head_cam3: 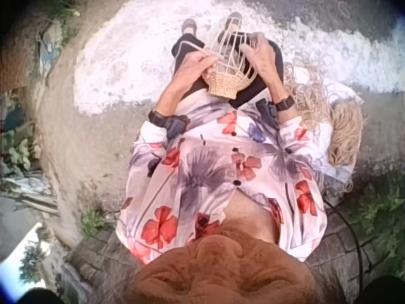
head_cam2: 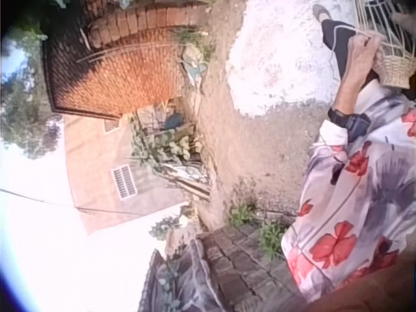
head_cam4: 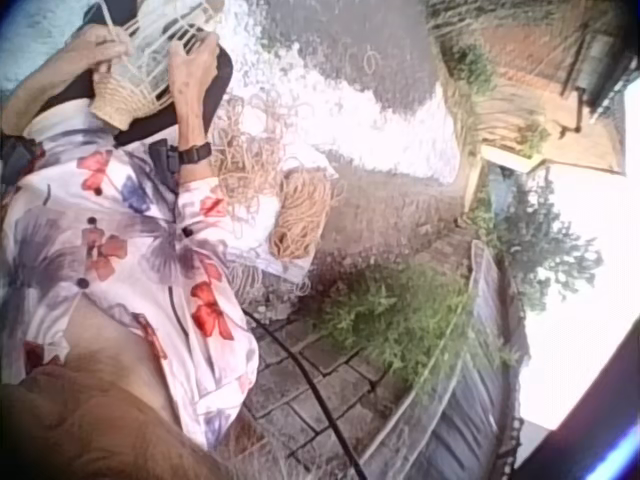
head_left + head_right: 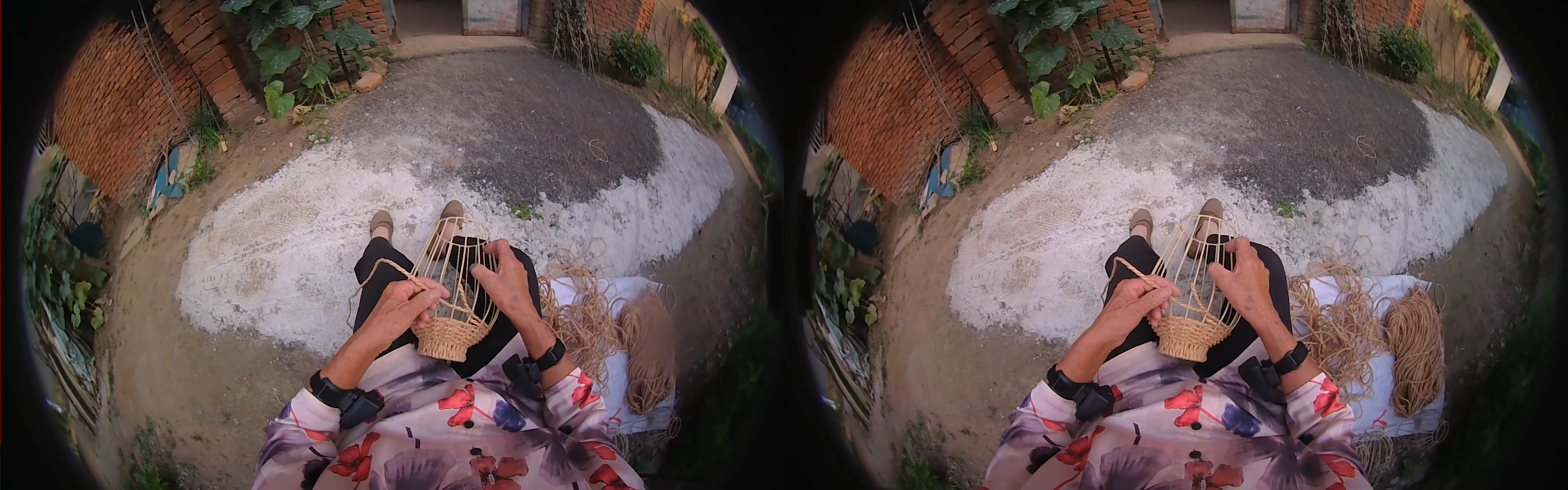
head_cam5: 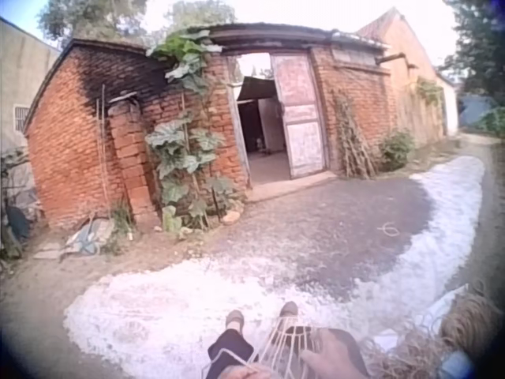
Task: Weaving a small basket-like frame with wooden strips and twine, and using scissors to cut the twine.
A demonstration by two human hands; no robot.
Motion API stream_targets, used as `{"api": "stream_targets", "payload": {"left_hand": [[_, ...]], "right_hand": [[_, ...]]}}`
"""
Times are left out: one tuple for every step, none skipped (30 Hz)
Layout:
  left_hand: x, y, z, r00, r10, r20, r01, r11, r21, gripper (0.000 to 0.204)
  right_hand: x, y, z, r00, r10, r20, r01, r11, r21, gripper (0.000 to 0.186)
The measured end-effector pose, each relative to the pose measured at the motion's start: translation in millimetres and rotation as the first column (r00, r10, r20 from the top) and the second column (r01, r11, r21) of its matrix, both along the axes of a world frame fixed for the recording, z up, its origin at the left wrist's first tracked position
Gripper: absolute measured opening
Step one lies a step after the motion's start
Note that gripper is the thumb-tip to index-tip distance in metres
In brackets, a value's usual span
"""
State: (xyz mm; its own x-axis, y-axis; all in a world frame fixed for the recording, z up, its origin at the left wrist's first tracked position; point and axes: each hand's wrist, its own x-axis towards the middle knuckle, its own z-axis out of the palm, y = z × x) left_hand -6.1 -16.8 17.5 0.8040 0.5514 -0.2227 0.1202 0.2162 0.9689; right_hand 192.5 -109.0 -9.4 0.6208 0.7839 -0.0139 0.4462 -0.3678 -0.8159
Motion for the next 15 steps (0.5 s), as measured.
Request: {"api": "stream_targets", "payload": {"left_hand": [[5, 0, 2, 0.982, -0.047, -0.182, 0.114, 0.919, 0.378, 0.020], [9, 0, -3, 0.998, 0.009, -0.063, 0.041, 0.665, 0.745, 0.017], [10, 0, -6, 0.998, 0.010, -0.064, 0.041, 0.663, 0.748, 0.017], [11, 0, -8, 0.999, 0.021, -0.046, 0.024, 0.594, 0.804, 0.016], [13, -3, -8, 0.999, 0.028, -0.028, 0.009, 0.524, 0.852, 0.014], [16, -8, -8, 0.999, 0.027, -0.029, 0.010, 0.525, 0.851, 0.014], [19, -14, -7, 0.985, 0.113, -0.130, 0.067, 0.444, 0.893, 0.014], [22, -19, -5, 0.953, 0.207, -0.220, 0.134, 0.363, 0.922, 0.014], [24, -21, -4, 0.953, 0.207, -0.220, 0.134, 0.362, 0.922, 0.014], [25, -22, -3, 0.948, 0.239, -0.211, 0.114, 0.362, 0.925, 0.016], [27, -22, -2, 0.942, 0.269, -0.202, 0.095, 0.362, 0.927, 0.021], [26, -21, -1, 0.942, 0.268, -0.202, 0.096, 0.363, 0.927, 0.021], [23, -17, 1, 0.949, 0.229, -0.217, 0.043, 0.586, 0.809, 0.024], [19, -14, 2, 0.957, 0.188, -0.223, -0.004, 0.771, 0.636, 0.028], [14, -12, 2, 0.956, 0.189, -0.225, -0.003, 0.771, 0.636, 0.028]], "right_hand": [[0, -1, -1, 1.000, -0.002, -0.001, 0.002, 1.000, 0.000, 0.043], [-1, -1, 0, 1.000, 0.005, -0.004, -0.005, 1.000, -0.011, 0.044], [-2, -1, 0, 1.000, 0.012, -0.006, -0.012, 1.000, -0.022, 0.044], [-2, 0, 3, 1.000, 0.012, -0.007, -0.013, 1.000, -0.019, 0.044], [-3, -1, 6, 1.000, 0.019, -0.022, -0.019, 1.000, -0.025, 0.044], [-3, -2, 7, 0.999, 0.026, -0.038, -0.027, 0.999, -0.030, 0.044], [-4, -2, 6, 0.999, 0.025, -0.039, -0.026, 0.999, -0.031, 0.044], [-4, -2, 5, 0.999, 0.031, -0.030, -0.032, 0.999, -0.018, 0.044], [-4, -2, 5, 0.999, 0.038, -0.022, -0.038, 0.999, -0.004, 0.044], [-4, -3, 5, 0.999, 0.038, -0.022, -0.038, 0.999, -0.004, 0.044], [-3, -3, 4, 0.999, 0.037, -0.030, -0.037, 0.999, -0.009, 0.044], [-2, -3, 4, 0.999, 0.036, -0.038, -0.037, 0.999, -0.015, 0.043], [-1, -3, 3, 0.999, 0.036, -0.038, -0.036, 0.999, -0.016, 0.043], [-1, -3, 3, 0.998, 0.033, -0.051, -0.034, 0.999, -0.010, 0.043], [-1, -2, 3, 0.997, 0.031, -0.065, -0.031, 1.000, -0.004, 0.043]]}}
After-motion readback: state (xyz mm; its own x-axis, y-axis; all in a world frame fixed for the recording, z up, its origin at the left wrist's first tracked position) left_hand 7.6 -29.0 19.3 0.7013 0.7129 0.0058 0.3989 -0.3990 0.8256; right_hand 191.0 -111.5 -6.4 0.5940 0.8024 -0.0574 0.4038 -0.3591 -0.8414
